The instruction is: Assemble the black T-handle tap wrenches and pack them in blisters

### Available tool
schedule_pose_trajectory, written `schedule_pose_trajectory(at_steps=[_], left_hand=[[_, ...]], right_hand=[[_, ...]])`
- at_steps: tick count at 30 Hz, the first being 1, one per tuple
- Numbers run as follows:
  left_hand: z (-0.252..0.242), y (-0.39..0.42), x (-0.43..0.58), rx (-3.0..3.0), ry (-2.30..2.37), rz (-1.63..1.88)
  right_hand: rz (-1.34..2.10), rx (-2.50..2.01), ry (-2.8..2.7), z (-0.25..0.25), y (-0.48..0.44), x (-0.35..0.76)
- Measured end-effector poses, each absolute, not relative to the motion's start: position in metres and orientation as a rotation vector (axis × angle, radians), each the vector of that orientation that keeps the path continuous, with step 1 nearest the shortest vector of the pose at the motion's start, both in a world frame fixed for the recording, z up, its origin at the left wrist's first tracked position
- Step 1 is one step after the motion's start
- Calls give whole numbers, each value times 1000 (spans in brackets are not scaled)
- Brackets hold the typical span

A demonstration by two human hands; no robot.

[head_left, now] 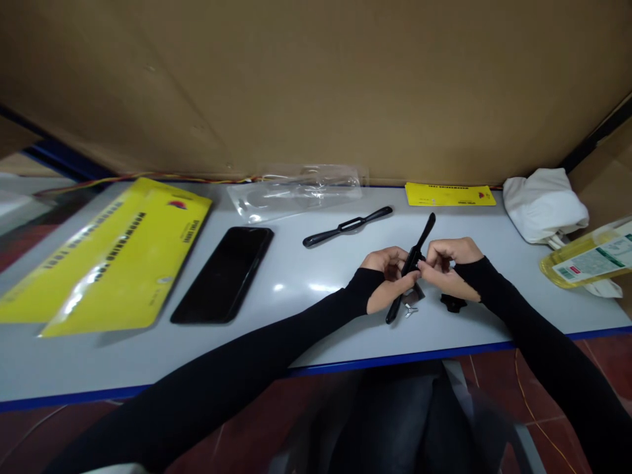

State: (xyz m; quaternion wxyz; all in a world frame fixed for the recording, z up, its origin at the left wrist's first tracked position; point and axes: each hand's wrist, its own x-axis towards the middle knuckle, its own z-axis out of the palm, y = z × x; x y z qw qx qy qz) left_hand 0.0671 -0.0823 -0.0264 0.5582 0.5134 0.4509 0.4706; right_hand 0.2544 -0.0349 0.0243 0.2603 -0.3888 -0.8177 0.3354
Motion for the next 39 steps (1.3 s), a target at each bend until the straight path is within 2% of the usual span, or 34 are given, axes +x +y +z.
schedule_pose_trajectory(at_steps=[19,22,28,31,36,39], left_hand=[[-23,-77,62,1186,1069,1146],[-28,-76,61,1235,1085,1138],[-37,-76,62,1342,1164,1101],[-37,-77,63,1348,1173,1104],[-35,-78,65,1305,1134,1113],[-30,-79,66,1312,1131,1102]], right_hand=[[991,-879,-2316,24,-19,267],[1039,-962,-2271,22,-22,264],[898,-1171,-2049,18,-26,258],[1045,-1209,-2013,15,-22,261],[1557,-1248,-1956,21,-14,270],[1604,-1270,-1968,25,-16,269]])
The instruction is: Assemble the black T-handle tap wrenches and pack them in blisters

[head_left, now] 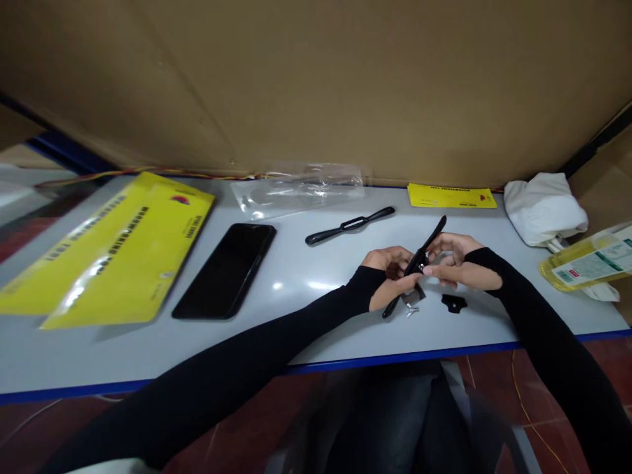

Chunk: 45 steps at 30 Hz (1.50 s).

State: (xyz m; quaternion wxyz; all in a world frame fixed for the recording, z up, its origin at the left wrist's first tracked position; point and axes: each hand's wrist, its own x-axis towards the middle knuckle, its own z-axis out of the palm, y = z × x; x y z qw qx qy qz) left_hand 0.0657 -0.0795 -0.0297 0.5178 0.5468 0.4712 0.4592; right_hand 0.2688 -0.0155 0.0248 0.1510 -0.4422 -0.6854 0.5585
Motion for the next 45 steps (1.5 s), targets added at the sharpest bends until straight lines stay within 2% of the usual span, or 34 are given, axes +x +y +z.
schedule_pose_trajectory(at_steps=[6,9,20,33,45], left_hand=[[-19,-77,61,1282,1193,1108],[-20,-76,61,1229,1200,1126],[-18,-77,63,1159,1192,1161],[-27,-75,62,1275,1216,1163],[-16,-76,61,1259,1163,1171]], right_hand=[[976,-1356,-1972,15,-25,253],[839,-1324,-1964,10,-27,248],[1499,-1207,-1788,20,-28,253],[1415,-1219,-1709,6,-28,243],[1561,-1156,-1662,18,-20,247]])
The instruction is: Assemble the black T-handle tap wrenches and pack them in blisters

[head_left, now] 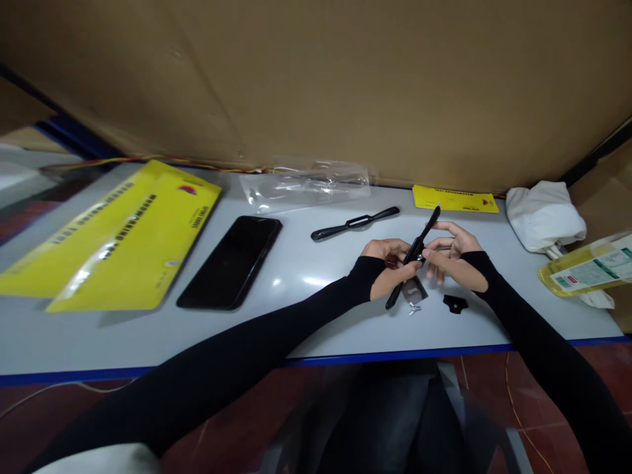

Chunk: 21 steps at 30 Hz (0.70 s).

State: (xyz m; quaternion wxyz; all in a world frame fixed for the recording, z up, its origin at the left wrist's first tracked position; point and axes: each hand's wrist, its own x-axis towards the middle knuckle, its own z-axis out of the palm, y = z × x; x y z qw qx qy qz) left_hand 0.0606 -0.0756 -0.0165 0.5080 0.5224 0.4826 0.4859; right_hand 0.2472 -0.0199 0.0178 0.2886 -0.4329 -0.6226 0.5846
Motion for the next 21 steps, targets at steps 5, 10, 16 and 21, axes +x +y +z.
schedule_pose_trajectory(at_steps=[5,10,16,21], left_hand=[[-22,-74,61,1287,1139,1172],[-24,-75,59,1353,1127,1133],[-20,-78,57,1322,1170,1106],[-20,-80,59,1435,1222,1121]], right_hand=[[1790,-1044,-1687,19,-13,254],[1882,-1039,-1707,18,-10,256],[1600,-1169,-1685,11,-22,243],[1428,-1199,-1705,3,-27,239]])
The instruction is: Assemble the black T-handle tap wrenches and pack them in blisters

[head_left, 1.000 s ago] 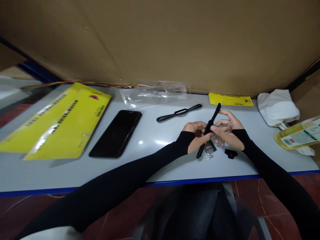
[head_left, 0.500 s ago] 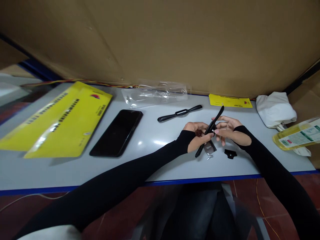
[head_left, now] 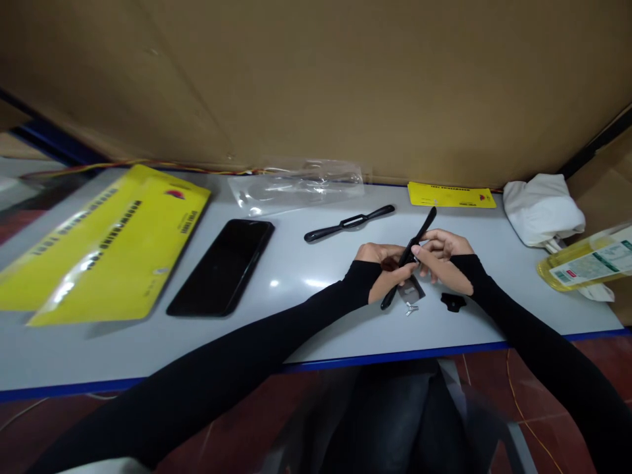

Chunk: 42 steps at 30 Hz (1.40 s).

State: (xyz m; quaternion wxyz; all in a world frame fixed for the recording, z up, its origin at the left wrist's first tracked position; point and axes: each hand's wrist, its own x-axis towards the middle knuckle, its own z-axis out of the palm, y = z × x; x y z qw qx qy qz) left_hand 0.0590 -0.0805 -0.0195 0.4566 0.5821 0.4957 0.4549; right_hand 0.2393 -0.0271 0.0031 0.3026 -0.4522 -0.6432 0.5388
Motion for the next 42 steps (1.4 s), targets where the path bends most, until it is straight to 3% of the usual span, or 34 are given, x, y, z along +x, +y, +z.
schedule_pose_trajectory(at_steps=[13,29,42], left_hand=[[-17,-83,57,1453,1169,1063],[-12,-81,57,1319,1239,1143],[-12,-83,56,1239,1214,1101]], right_hand=[[1867,-1027,-1732,15,-9,257],[1395,-1155,-1727,3,-28,240],[1973,-1022,-1690,18,-10,256]])
